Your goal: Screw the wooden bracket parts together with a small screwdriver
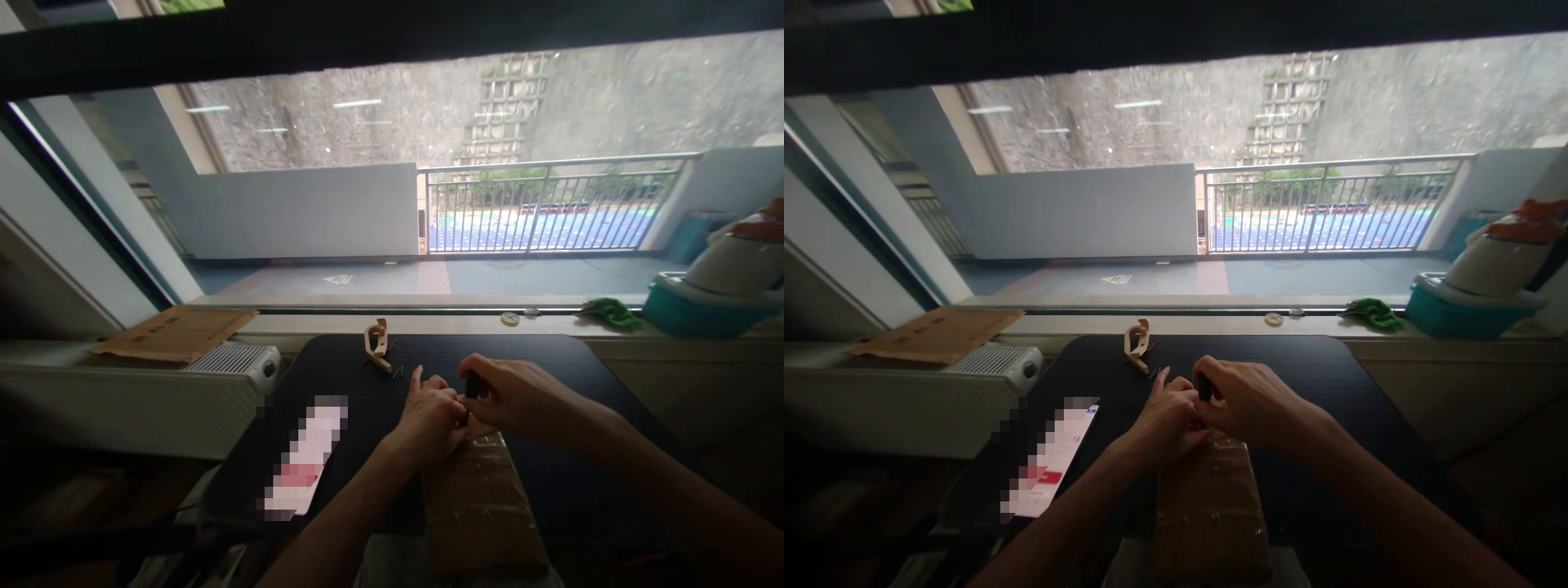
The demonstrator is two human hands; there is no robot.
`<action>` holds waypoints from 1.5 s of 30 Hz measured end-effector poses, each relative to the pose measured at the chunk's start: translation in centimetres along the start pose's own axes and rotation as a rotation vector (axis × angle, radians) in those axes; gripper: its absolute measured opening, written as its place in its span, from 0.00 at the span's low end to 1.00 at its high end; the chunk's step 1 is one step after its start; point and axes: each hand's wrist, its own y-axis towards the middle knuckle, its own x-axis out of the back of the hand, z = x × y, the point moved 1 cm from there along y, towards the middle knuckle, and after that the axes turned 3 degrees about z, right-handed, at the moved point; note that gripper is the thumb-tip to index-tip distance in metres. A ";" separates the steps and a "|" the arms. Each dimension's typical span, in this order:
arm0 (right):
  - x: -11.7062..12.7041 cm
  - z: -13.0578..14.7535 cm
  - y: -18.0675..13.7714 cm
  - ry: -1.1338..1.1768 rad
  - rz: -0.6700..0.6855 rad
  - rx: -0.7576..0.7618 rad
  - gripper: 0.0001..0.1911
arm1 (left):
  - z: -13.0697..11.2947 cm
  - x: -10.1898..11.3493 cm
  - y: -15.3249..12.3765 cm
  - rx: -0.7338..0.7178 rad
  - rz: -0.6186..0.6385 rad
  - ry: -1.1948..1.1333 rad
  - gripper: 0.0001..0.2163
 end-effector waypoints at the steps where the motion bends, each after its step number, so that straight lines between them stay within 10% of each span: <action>1: 0.6 0.1 0.1 -0.022 0.037 0.026 0.10 | 0.0 0.0 0.0 0.003 0.002 -0.004 0.05; 10: 3.2 0.5 1.6 -0.094 0.239 0.168 0.05 | -0.1 0.0 0.0 0.031 -0.007 -0.039 0.05; 45: 5.2 1.1 1.5 -0.206 0.238 0.106 0.09 | -0.1 0.2 -0.2 0.010 -0.013 -0.060 0.07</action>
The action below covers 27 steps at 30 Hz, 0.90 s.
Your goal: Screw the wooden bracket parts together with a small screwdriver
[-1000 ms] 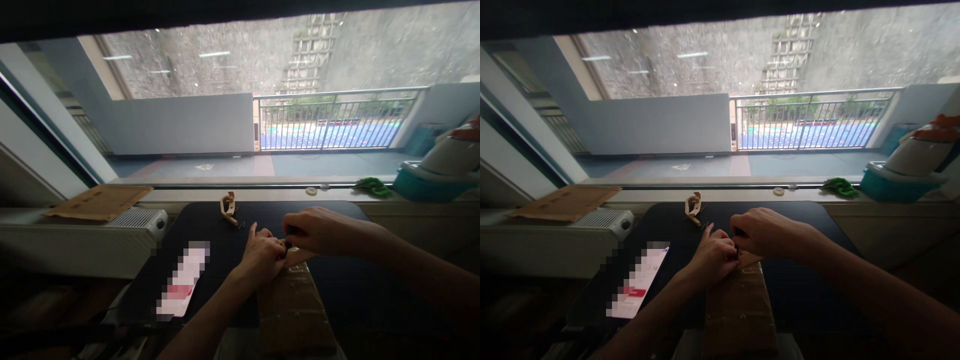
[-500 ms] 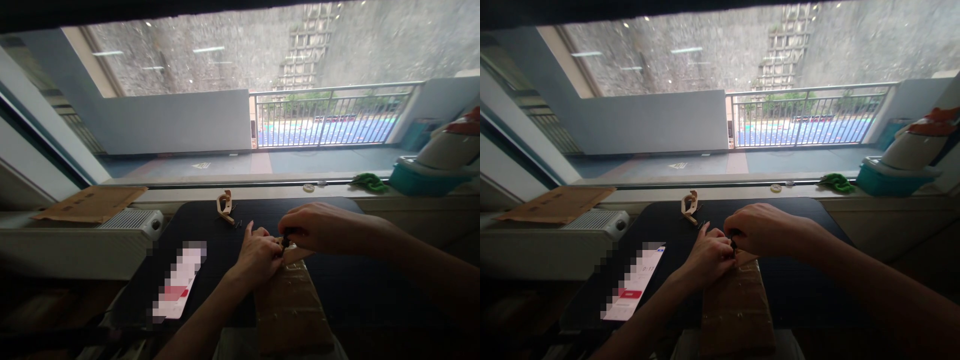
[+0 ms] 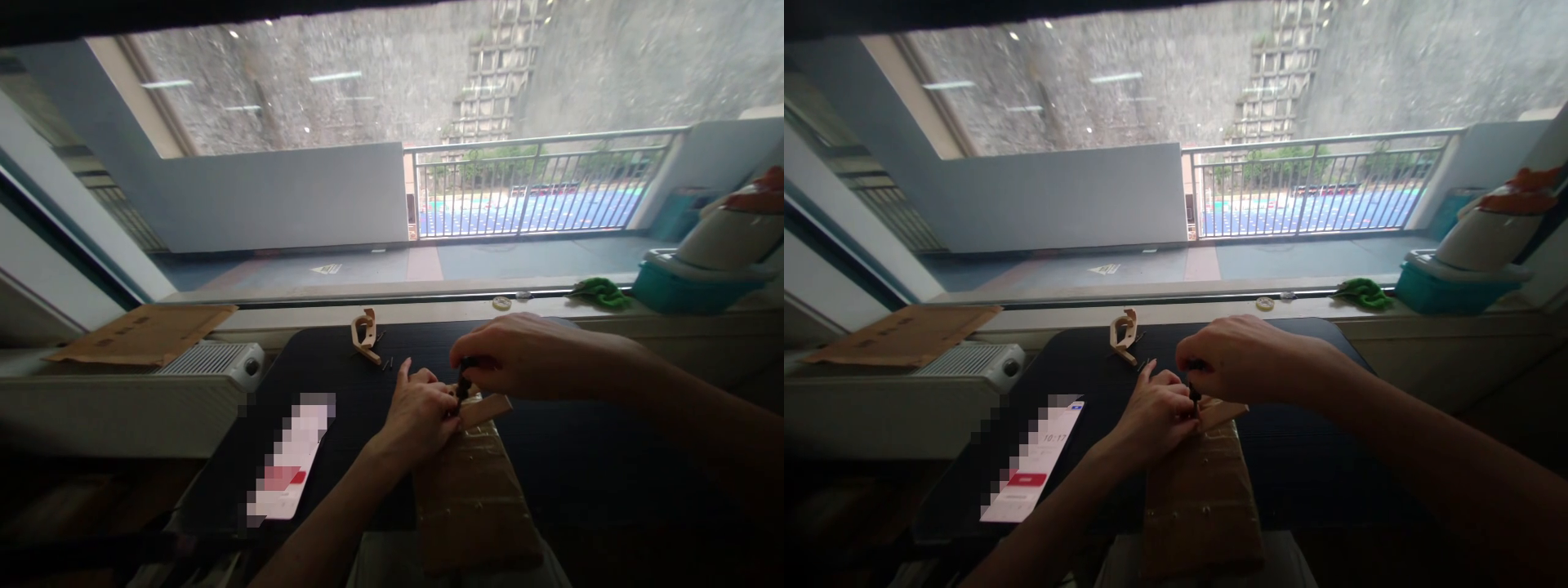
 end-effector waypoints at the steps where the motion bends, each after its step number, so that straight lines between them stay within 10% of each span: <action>1: 0.2 0.0 0.0 0.003 0.003 0.012 0.09 | 0.0 0.0 0.0 0.002 -0.004 0.001 0.06; 27: 0.0 -0.7 -0.1 0.054 0.014 0.041 0.09 | 0.1 -0.1 0.0 -0.012 0.019 0.039 0.08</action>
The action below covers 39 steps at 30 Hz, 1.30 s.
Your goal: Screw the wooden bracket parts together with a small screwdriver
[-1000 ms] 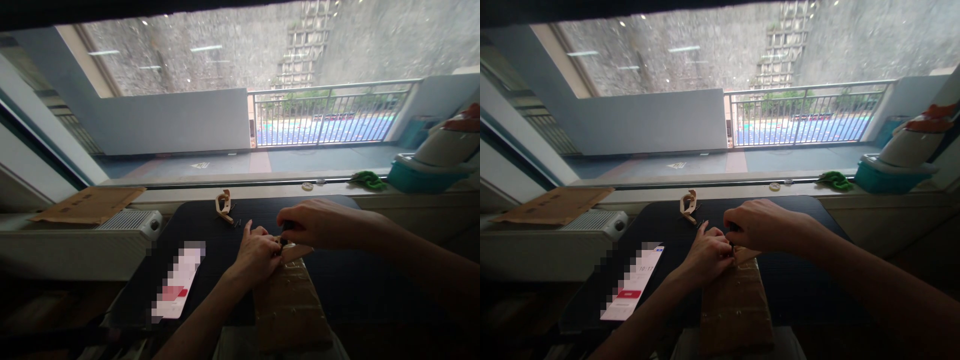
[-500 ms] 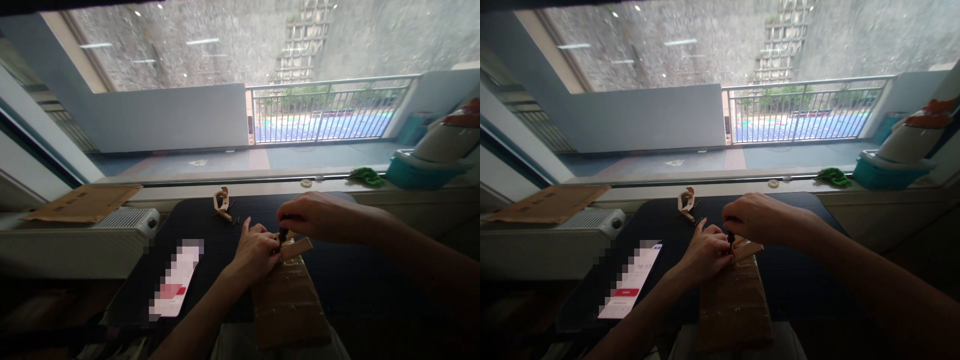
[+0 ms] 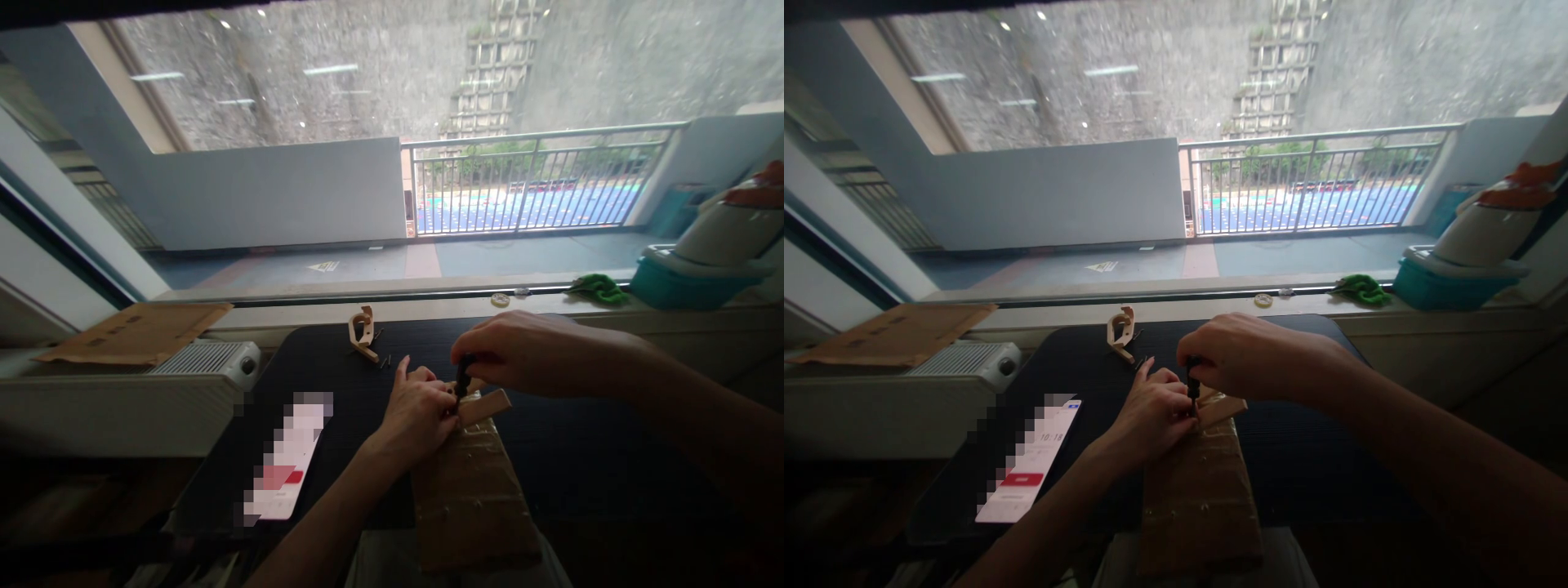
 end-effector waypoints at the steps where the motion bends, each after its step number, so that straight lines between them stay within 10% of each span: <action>1: -0.2 0.0 0.0 -0.004 -0.013 -0.025 0.09 | 0.0 0.1 0.0 0.003 0.007 0.000 0.08; 26: -0.5 0.2 0.3 -0.039 -0.049 -0.085 0.11 | -0.1 0.0 -0.1 -0.014 -0.025 -0.007 0.05; 39: 0.8 0.5 0.2 -0.012 0.139 0.046 0.08 | -0.3 0.5 -0.2 0.014 0.022 0.016 0.03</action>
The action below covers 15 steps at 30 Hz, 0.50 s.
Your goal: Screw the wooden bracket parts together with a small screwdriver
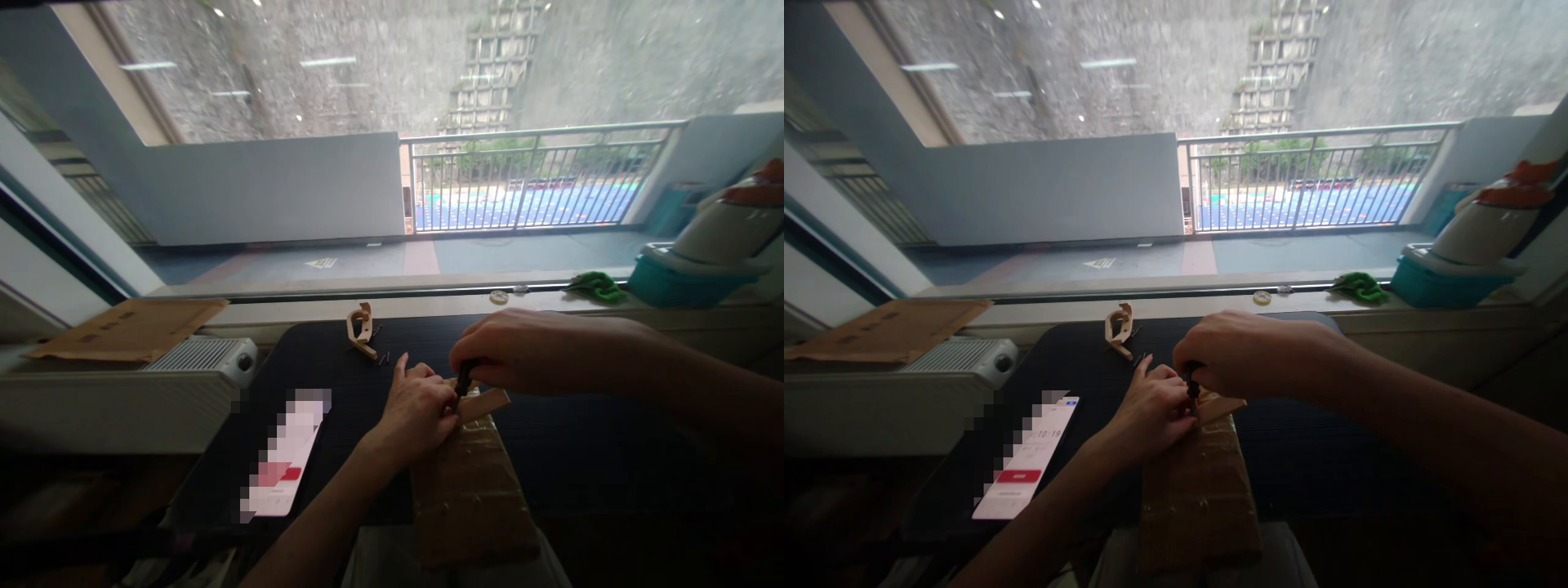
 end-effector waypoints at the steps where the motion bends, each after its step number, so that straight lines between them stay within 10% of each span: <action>1: -0.1 -0.1 -0.1 0.006 -0.008 -0.006 0.08 | 0.0 0.1 0.0 0.002 0.013 0.005 0.03; 15: 0.1 -0.1 0.7 -0.026 0.030 -0.033 0.07 | 0.0 0.0 0.0 -0.010 -0.013 0.000 0.04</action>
